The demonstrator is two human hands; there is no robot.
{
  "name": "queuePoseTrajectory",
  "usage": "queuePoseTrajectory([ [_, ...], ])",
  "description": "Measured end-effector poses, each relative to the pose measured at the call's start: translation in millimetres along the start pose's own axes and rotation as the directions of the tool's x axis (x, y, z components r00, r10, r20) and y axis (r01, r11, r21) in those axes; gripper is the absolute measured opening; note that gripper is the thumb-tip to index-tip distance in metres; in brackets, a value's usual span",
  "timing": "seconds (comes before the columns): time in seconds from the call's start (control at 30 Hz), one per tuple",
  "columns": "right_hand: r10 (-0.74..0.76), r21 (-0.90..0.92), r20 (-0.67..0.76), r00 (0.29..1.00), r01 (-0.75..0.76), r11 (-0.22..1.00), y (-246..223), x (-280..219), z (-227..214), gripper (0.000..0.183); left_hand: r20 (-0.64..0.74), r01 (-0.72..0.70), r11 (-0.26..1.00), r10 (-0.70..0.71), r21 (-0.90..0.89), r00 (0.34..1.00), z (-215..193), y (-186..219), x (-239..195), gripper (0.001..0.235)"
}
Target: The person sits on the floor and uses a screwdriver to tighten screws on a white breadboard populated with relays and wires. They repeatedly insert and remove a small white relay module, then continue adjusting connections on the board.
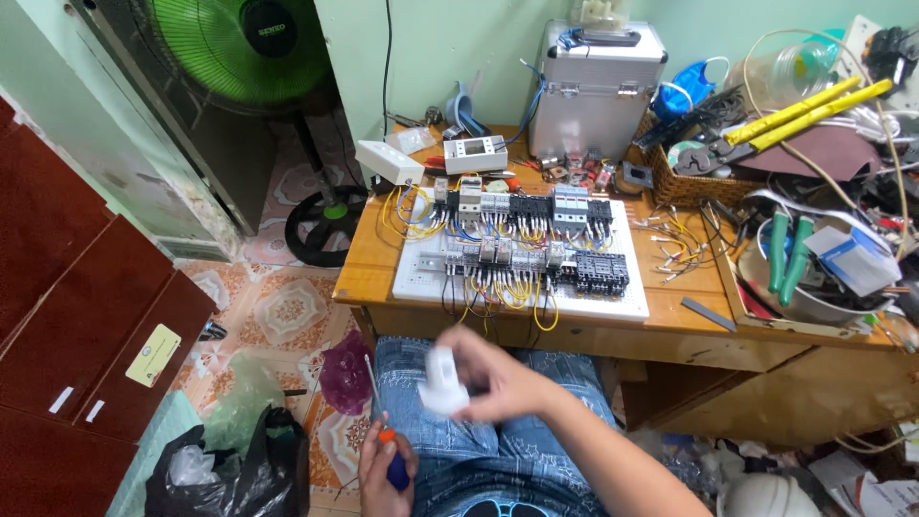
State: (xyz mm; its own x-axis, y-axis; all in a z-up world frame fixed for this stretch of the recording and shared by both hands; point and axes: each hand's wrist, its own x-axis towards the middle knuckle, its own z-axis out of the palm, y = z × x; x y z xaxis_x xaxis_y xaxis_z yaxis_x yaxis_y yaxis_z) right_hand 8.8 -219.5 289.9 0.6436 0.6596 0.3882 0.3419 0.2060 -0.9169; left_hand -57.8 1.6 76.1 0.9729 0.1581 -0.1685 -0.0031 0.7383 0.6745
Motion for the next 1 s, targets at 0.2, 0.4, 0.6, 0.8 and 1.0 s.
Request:
queuePoseTrajectory([
  [0.2,0.793,-0.550,0.115,0.598,-0.626,0.552,19.3,-56.4,9.5,0.086,0.104,-0.052,0.997,0.045,0.059,0.994,-2.3,-8.0,3.9,0.046],
  [0.4,0.722,-0.468,-0.082,0.687,-0.666,0.581,36.8,-80.1,34.3,0.099,0.214,-0.036,0.987,0.001,0.158,0.977,9.8,7.0,-1.1,0.051],
  [0.6,-0.127,-0.673,-0.281,0.951,-0.101,0.732,36.3,-104.7,28.3,0.044,0.188,0.011,0.986,-0.043,0.164,0.981,9.7,4.1,2.3,0.030],
  [0.8,-0.597,-0.765,-0.644,0.478,-0.424,0.485,-4.9,-134.3,-45.9,0.023,0.218,-0.008,0.930,-0.078,0.368,0.973,-2.6,-5.3,0.0,0.041],
  [1.0,-0.301,-0.501,-0.863,0.405,-0.622,0.602,-2.6,-159.9,-101.8,0.077,0.319,-0.104,0.837,-0.088,0.537,0.944,8.0,3.0,-0.5,0.041],
])
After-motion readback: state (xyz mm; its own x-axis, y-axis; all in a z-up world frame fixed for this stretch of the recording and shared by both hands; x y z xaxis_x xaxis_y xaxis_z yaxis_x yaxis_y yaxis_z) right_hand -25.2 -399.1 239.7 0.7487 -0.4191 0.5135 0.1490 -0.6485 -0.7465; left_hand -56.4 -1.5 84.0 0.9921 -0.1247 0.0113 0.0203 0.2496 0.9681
